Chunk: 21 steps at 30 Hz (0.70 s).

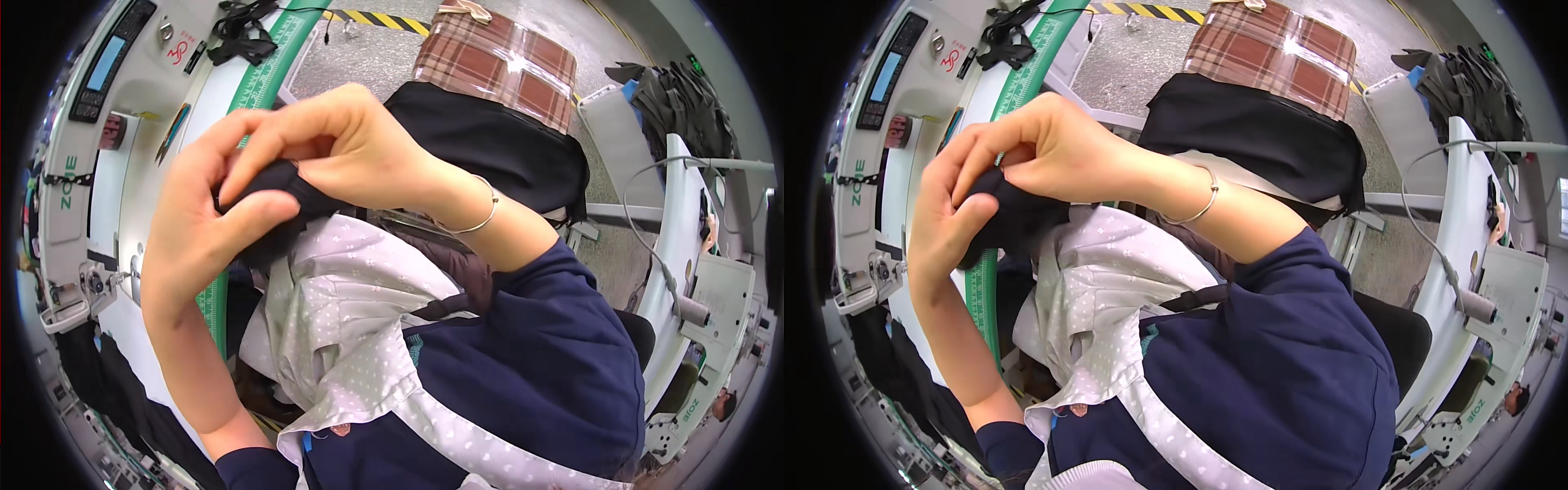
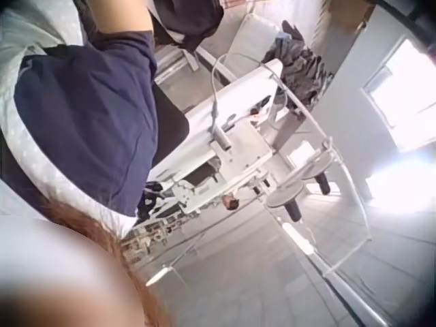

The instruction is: Sewing a zipper onto pieces of black textile material using an industrial sewing machine.

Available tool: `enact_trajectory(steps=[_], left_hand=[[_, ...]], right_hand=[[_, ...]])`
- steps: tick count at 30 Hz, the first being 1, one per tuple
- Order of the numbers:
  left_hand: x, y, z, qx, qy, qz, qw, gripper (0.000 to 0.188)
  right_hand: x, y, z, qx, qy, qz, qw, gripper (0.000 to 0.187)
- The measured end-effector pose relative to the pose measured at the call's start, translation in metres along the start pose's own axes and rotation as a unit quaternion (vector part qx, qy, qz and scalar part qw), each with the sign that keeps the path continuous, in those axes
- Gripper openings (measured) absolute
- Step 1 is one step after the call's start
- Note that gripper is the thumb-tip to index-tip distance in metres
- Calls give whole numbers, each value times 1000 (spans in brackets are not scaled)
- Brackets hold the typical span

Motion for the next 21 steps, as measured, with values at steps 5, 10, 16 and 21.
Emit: enact_trajectory(steps=[5, 10, 16, 21], left_hand=[[-7, -15, 24, 92, -156, -9, 983, 17], [-27, -24, 39, 61, -207, -41, 976, 16], [-56, 9, 84, -54, -264, -25, 963, 9], [-61, 57, 104, -149, -270, -2, 951, 13]], right_hand=[[-15, 14, 31, 0, -141, 30, 990, 38], [-53, -35, 31, -276, -44, -30, 960, 18], [-79, -59, 45, -81, -37, -163, 983, 14], [-93, -55, 48, 8, -39, -237, 971, 11]])
Point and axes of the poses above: each hand's wrist, its own x-axis towards the middle knuckle, its own z-axis out of the back of the hand, y = z × x, the point moved 10 cm from there along x, towards the middle knuckle, and after that the axes turned 10 degrees about z, right-handed, at the moved point
